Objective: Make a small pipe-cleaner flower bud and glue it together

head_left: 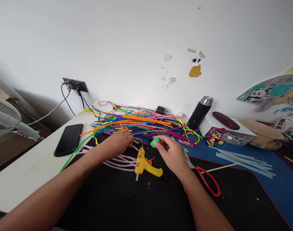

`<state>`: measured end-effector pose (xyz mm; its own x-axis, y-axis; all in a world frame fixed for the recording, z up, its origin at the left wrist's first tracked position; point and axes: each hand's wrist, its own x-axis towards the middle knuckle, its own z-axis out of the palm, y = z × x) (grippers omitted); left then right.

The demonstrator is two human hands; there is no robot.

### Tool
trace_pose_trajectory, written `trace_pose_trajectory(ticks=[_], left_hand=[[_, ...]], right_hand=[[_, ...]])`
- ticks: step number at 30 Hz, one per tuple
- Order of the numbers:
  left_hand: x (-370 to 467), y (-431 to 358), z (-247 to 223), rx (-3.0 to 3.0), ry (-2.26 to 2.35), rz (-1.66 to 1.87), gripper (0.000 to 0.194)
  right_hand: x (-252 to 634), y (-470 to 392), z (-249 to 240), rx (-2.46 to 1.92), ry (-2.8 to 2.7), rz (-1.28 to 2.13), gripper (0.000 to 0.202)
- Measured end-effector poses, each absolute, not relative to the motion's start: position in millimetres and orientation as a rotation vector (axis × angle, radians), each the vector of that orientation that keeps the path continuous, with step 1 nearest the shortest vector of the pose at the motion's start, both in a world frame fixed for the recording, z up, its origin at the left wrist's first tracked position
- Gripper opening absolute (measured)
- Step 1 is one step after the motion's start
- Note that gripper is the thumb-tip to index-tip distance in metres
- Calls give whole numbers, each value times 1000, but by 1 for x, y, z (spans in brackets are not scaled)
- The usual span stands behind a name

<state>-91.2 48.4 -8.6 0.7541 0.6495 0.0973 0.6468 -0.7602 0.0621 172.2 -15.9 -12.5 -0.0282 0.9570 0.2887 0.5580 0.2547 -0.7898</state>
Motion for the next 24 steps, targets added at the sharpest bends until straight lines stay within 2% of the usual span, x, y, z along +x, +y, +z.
trace_pose_trajectory(ticks=[7,12,19,24], left_hand=[[-102,54,6,2841,1355,164,17],[-107,51,11,2678,1279,190,16],[-108,49,11,2738,1194,178,24],[-104,37,21,2697,1135,290,16]], right_hand=[[171,-16,-14,-1413,-1708,609,28],[171,-16,-14,-1416,-1717,613,30],[171,-16,-13,-1418,-1720,630,30],[170,-17,-14,-1419,-1724,634,29]])
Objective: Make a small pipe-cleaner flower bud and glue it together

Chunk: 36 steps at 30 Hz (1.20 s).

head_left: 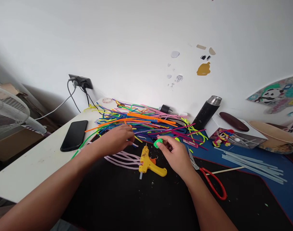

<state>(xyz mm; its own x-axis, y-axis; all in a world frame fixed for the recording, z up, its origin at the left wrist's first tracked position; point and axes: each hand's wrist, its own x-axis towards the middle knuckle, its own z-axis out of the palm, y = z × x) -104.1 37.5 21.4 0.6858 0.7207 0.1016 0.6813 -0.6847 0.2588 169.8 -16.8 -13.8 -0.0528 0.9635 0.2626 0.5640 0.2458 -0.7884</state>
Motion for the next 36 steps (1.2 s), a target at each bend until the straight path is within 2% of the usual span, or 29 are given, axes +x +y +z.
trace_pose_trajectory(ticks=[4,8,12,20,24,27,31,36], left_hand=[[-96,28,19,2587,990,142,11],[-93,27,6,2638,989,41,16],[-93,28,3,2629,970,34,21],[-100,32,18,2647,1117,40,17],[-114,43,21,2575,1298,220,16],[-117,51,23,2229,1465,539,16],[-105,51,22,1658,1075,842,36],[-82,38,14,1284,859,862,42]], right_hand=[[168,-17,-13,-1395,-1705,673,28],[167,-16,-14,-1376,-1676,713,28],[168,-16,-15,-1382,-1685,718,29],[169,-17,-16,-1402,-1693,731,31],[168,-17,-16,-1383,-1679,753,30],[168,-16,-16,-1359,-1640,798,32],[168,-16,-16,-1306,-1550,919,36],[167,-16,-16,-1262,-1471,985,38]])
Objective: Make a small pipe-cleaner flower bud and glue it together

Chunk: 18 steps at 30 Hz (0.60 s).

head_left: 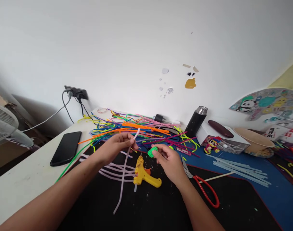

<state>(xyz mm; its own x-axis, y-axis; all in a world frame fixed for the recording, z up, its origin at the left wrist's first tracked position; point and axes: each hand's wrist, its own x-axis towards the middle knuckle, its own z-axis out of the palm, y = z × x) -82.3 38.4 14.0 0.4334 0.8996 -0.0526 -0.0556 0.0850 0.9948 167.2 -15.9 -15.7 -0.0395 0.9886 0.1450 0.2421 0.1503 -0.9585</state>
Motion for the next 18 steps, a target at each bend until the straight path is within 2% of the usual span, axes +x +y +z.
trace_pose_trajectory(ticks=[9,18], left_hand=[[-53,8,11,939,612,693,28],[-40,1,6,1000,632,654,37]], right_hand=[[164,-17,-10,-1148,-1409,1096,41],[164,-19,-15,-1269,-1563,1007,42]])
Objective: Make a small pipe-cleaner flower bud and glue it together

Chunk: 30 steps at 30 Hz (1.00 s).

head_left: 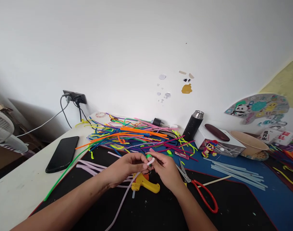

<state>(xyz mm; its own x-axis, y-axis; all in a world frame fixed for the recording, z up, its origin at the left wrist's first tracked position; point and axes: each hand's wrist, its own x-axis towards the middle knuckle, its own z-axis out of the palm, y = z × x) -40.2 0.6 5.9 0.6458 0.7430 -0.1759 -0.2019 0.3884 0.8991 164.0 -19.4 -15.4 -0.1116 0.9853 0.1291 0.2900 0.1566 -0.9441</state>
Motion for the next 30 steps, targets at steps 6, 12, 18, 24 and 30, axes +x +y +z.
trace_pose_trajectory(ticks=[6,12,18,24,30], left_hand=[[-38,1,5,984,659,694,43],[-39,4,4,949,697,800,46],[-39,7,1,1051,768,834,50],[-36,4,-1,1141,799,755,50],[-38,7,-4,1175,788,806,50]], right_hand=[[161,-21,-14,-1285,-1610,1026,47],[165,-18,-15,-1216,-1456,986,49],[162,-20,-10,-1069,-1501,887,34],[155,-25,-3,-1095,-1537,776,18],[157,-26,2,-1040,-1379,964,28]])
